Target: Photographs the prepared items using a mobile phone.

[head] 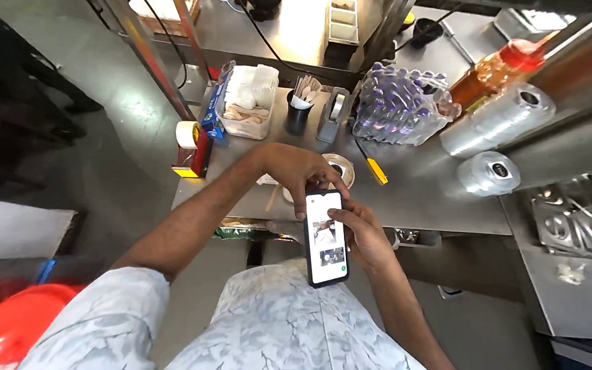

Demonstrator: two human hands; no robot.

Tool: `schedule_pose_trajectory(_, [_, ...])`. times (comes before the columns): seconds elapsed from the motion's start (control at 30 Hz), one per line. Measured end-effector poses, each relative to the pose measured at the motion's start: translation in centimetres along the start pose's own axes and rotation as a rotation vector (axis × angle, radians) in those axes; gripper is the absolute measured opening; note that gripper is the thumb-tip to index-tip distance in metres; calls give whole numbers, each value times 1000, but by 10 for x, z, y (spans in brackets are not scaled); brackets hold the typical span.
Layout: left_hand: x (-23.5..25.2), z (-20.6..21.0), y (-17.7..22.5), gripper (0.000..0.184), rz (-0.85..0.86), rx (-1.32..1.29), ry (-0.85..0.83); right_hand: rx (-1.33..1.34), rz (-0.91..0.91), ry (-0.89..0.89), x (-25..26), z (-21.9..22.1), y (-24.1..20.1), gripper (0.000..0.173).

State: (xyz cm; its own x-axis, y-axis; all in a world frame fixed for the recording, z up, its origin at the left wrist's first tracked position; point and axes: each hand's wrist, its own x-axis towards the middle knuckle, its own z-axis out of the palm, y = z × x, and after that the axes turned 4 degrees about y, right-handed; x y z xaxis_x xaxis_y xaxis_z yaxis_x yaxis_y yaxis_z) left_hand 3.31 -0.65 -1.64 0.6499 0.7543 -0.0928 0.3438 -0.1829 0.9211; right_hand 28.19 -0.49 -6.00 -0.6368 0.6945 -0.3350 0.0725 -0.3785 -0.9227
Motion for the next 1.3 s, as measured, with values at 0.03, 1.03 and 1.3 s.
schedule_pose_trajectory(0.03, [0, 0, 0, 74, -5, 0, -5, -21, -6, 4, 1, 0, 0, 21])
schedule_pose_trajectory(1.03, [-4, -1, -4, 78, -11, 1, -8, 35, 20, -11, -16, -10, 15, 36])
schedule_pose_trajectory(1.3, [-22, 2, -26, 80, -8, 0, 34, 35, 112, -182, -59, -40, 41, 61])
